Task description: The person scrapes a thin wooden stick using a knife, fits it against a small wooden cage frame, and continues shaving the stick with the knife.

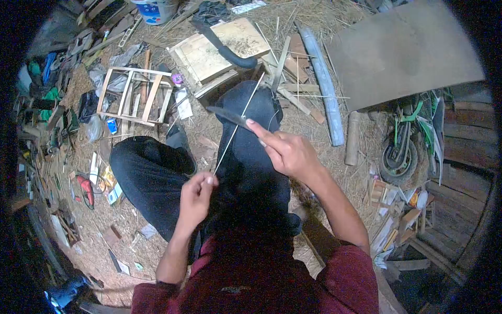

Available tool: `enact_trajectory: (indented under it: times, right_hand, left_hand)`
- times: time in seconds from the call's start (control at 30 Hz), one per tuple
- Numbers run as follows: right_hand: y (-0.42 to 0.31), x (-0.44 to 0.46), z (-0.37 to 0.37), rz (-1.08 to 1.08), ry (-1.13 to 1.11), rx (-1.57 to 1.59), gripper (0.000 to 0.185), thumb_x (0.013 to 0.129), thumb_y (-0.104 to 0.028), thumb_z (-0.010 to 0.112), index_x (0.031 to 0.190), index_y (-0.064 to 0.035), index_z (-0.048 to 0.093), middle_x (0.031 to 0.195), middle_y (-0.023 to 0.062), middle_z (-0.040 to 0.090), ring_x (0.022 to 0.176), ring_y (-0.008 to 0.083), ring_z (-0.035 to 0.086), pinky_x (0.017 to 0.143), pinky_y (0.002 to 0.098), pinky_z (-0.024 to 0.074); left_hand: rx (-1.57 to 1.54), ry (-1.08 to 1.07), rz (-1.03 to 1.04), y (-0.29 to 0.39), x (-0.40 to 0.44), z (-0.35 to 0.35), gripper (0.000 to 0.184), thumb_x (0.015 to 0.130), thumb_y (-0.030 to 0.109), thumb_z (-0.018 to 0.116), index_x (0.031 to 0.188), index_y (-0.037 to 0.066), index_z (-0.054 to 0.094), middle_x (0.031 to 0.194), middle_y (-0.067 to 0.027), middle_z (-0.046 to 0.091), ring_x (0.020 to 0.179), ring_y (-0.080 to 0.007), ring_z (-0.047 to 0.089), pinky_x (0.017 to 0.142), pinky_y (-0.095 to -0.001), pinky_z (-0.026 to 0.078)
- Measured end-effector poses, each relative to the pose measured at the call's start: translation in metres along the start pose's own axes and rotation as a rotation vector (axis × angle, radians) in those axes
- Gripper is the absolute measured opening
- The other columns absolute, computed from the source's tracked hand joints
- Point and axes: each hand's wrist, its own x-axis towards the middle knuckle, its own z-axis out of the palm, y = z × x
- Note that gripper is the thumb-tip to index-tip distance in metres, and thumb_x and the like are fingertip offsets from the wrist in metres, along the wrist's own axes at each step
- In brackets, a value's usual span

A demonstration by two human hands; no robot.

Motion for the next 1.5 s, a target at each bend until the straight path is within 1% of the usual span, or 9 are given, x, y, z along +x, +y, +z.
enact_trajectory:
  times: [0.2,0.4,0.7,0.73,0.83,0.93,1.2,1.3,1.5]
  right_hand:
    - [-0.006,0.004,-0.007,-0.069,-0.143,-0.077,0.063,0.087,-0.011,0.060,0.146,-0.0304,0.047,0.066,0.0143,0.057,0.060,0.0340,0.062,0.057,0.0456,0.0510]
    - [0.003,0.000,-0.001,-0.012,-0.041,-0.148,0.064,0.087,-0.011,0.061,0.145,-0.0319,0.047,0.065,0.0148,0.057,0.056,0.0353,0.060,0.051,0.0466,0.0494]
    - [0.000,-0.002,-0.001,0.032,0.002,-0.082,0.060,0.088,-0.012,0.060,0.144,-0.0284,0.048,0.065,0.0151,0.058,0.057,0.0355,0.061,0.054,0.0464,0.0503]
    - [-0.001,-0.001,-0.003,0.007,-0.040,-0.067,0.060,0.088,-0.012,0.060,0.144,-0.0284,0.048,0.065,0.0152,0.059,0.058,0.0357,0.061,0.055,0.0464,0.0505]
    - [-0.003,0.002,-0.010,-0.043,-0.146,-0.049,0.060,0.088,-0.012,0.060,0.144,-0.0287,0.048,0.066,0.0154,0.060,0.058,0.0363,0.061,0.056,0.0463,0.0509]
    - [-0.004,0.005,-0.014,-0.044,-0.175,-0.078,0.061,0.087,-0.012,0.060,0.144,-0.0291,0.048,0.066,0.0152,0.060,0.059,0.0363,0.061,0.055,0.0462,0.0510]
    - [0.000,0.000,-0.011,0.030,-0.080,-0.094,0.059,0.086,-0.001,0.059,0.142,-0.0164,0.052,0.074,0.0185,0.063,0.063,0.0341,0.063,0.061,0.0431,0.0504]
    - [0.004,-0.002,-0.006,0.041,-0.004,-0.079,0.058,0.089,-0.011,0.060,0.143,-0.0303,0.050,0.066,0.0153,0.059,0.059,0.0361,0.062,0.056,0.0474,0.0503]
    - [0.012,0.000,0.006,-0.010,0.185,0.099,0.056,0.093,-0.010,0.058,0.147,-0.0160,0.045,0.100,0.0222,0.069,0.073,0.0341,0.068,0.068,0.0420,0.0541]
  left_hand:
    - [0.365,0.114,0.201,0.026,0.065,0.033,0.006,0.095,0.006,0.055,0.093,0.005,0.060,0.076,-0.0246,0.063,0.074,-0.0440,0.064,0.059,-0.0471,0.051]
    - [0.287,0.100,0.237,0.005,0.024,0.028,0.002,0.092,0.003,0.058,0.092,0.004,0.059,0.073,-0.0217,0.064,0.066,-0.0428,0.064,0.057,-0.0460,0.050]
    - [0.230,-0.034,-0.135,0.011,-0.030,0.000,0.009,0.097,0.003,0.055,0.090,0.001,0.061,0.064,-0.0082,0.054,0.057,-0.0078,0.050,0.050,-0.0267,0.040]
    - [0.196,0.057,0.032,0.006,-0.021,0.008,0.010,0.098,0.004,0.055,0.089,0.001,0.060,0.061,-0.0060,0.051,0.057,-0.0058,0.047,0.050,-0.0260,0.036]
    - [0.112,0.153,0.298,0.005,0.023,0.028,0.014,0.099,0.007,0.054,0.088,0.002,0.060,0.060,-0.0013,0.046,0.057,-0.0039,0.041,0.050,-0.0253,0.031]
    - [0.083,0.035,0.086,0.027,0.056,0.032,0.011,0.098,0.005,0.052,0.091,0.001,0.059,0.061,-0.0134,0.054,0.050,-0.0163,0.052,0.049,-0.0328,0.040]
    - [0.082,0.077,0.096,0.002,-0.003,0.024,0.012,0.098,0.006,0.053,0.090,0.001,0.060,0.057,-0.0061,0.046,0.048,-0.0069,0.041,0.046,-0.0285,0.033]
    - [0.110,0.004,-0.128,0.012,-0.032,0.004,0.013,0.099,0.007,0.053,0.089,0.002,0.061,0.055,-0.0011,0.043,0.048,-0.0041,0.038,0.045,-0.0265,0.029]
    - [0.068,0.006,-0.189,0.004,-0.054,-0.012,0.019,0.101,0.013,0.053,0.086,0.006,0.061,0.061,0.0106,0.037,0.053,0.0015,0.027,0.047,-0.0225,0.016]
